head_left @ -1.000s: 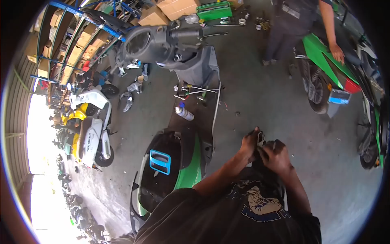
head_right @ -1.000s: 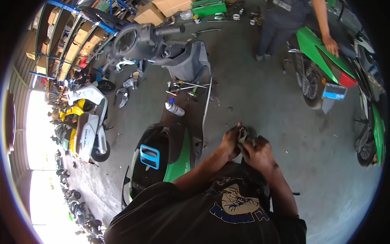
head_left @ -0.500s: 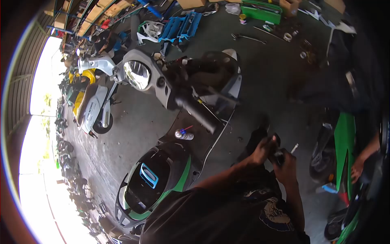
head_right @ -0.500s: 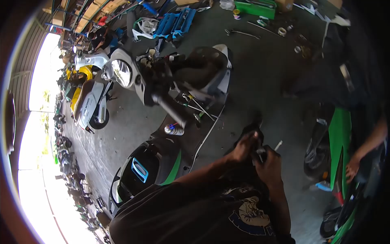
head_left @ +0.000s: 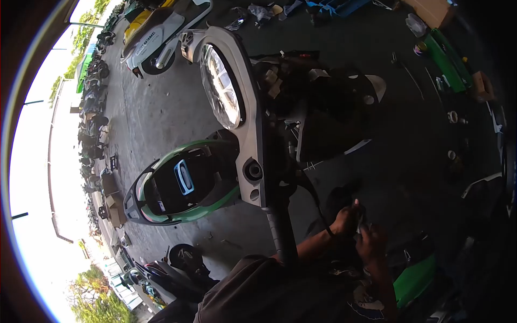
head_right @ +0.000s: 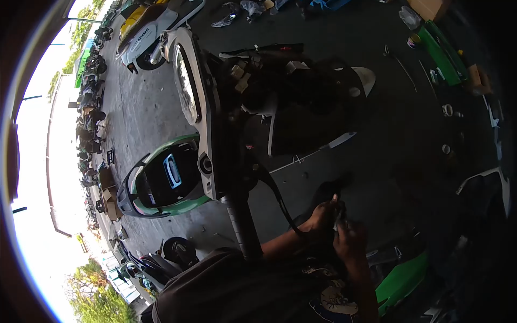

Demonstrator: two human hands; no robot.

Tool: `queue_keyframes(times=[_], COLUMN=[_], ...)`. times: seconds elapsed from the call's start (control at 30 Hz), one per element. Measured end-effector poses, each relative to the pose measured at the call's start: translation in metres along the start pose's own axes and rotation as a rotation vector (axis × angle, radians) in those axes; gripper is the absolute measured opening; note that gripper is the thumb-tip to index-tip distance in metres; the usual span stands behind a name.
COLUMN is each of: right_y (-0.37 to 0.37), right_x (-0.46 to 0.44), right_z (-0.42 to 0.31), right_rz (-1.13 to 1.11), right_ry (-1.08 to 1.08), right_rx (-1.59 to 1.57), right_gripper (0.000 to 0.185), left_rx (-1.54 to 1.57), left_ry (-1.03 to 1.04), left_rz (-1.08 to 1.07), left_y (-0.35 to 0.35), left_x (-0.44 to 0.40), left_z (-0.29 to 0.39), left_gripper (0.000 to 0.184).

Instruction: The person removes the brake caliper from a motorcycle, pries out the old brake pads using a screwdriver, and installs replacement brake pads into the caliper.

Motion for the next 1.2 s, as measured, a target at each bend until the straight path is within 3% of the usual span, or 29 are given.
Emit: queue_keyframes(times=[0.03,0.13,0.17,0.2,0.23,0.33,0.37,0.4,0.53,0.6,0.63,0.73,0.77,0.87,0.93,1.0,1.03,1.2], right_y=[0.006,0.012,0.009,0.01,0.009,0.008,0.016,0.025,0.077,0.087,0.092,0.122,0.134,0.187,0.217,0.253,0.283,0.394], right_x=[0.0,-0.003,-0.001,0.001,0.002,0.007,0.012,0.018,0.041,0.035,0.033,0.048,0.059,0.077,0.084,0.095,0.103,0.095], right_z=[0.002,0.001,-0.003,-0.005,-0.006,-0.027,-0.036,-0.043,-0.073,-0.095,-0.116,-0.195,-0.227,-0.291,-0.325,-0.355,-0.395,-0.481], right_rz=[-0.003,-0.003,0.007,-0.014,-0.033,-0.019,-0.081,-0.137,-0.172,-0.314,-0.315,-0.609,-0.63,-0.801,-0.949,-1.059,-1.157,-1.341], right_ry=[-0.058,-0.18,-0.235,-0.241,-0.245,-0.319,-0.341,-0.378,-0.515,-0.017,-0.083,-0.248,-0.298,-0.376,-0.41,-0.449,-0.39,-0.441], right_rx=[-0.015,0.016,0.037,0.062,0.091,0.146,0.134,0.114,-0.019,-0.605,-0.725,-0.623,-0.558,-0.694,-0.624,-0.532,-0.563,-0.397], right_gripper=[0.02,0.021,0.021,0.021,0.02,0.019,0.019,0.019,0.012,0.02,0.028,0.027,0.025,0.024,0.024,0.024,0.026,0.029], left_rx=[-0.061,0.205,0.34,-0.247,-0.219,0.113,0.131,0.143,0.081,-0.131,-0.107,-0.102,0.063,0.005,0.055,-0.293,-0.184,-0.006], left_ry=[0.249,0.242,0.134,0.121,0.31,0.305,0.253,0.277,0.68,0.864,0.87,0.959,0.949,0.888,1.042,1.023,0.941,0.946], left_rz=[-0.076,-0.178,-0.164,0.051,-0.114,-0.126,0.02,0.01,0.048,-0.017,-0.063,-0.034,-0.121,0.075,0.167,0.354,0.349,0.498], left_y=[-0.015,-0.024,-0.019,-0.014,0.015,-0.005,-0.004,-0.013,-0.098,-0.129,-0.143,-0.186,-0.204,-0.264,-0.302,-0.347,-0.395,-0.533], left_x=[-0.023,-0.037,-0.023,0.0,0.04,0.033,0.06,0.065,0.1,0.151,0.179,0.256,0.27,0.33,0.365,0.397,0.411,0.437], left_z=[-0.011,-0.026,-0.024,-0.001,0.036,0.021,0.034,0.031,0.035,0.039,0.033,0.001,-0.013,-0.037,-0.041,-0.046,-0.053,-0.06], left_gripper=[0.038,0.044,0.046,0.046,0.049,0.044,0.041,0.041,0.031,0.031,0.025,0.032,0.046,0.048,0.047,0.048,0.05,0.056])
Point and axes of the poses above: each hand's wrist, its own x-axis away from the middle knuckle, its own y-axis out of the palm, z = x × y, the point moved 4 cm from there along -x, towards the middle knuckle, and after that the axes turned 4 degrees about y, right-handed, at the moved point
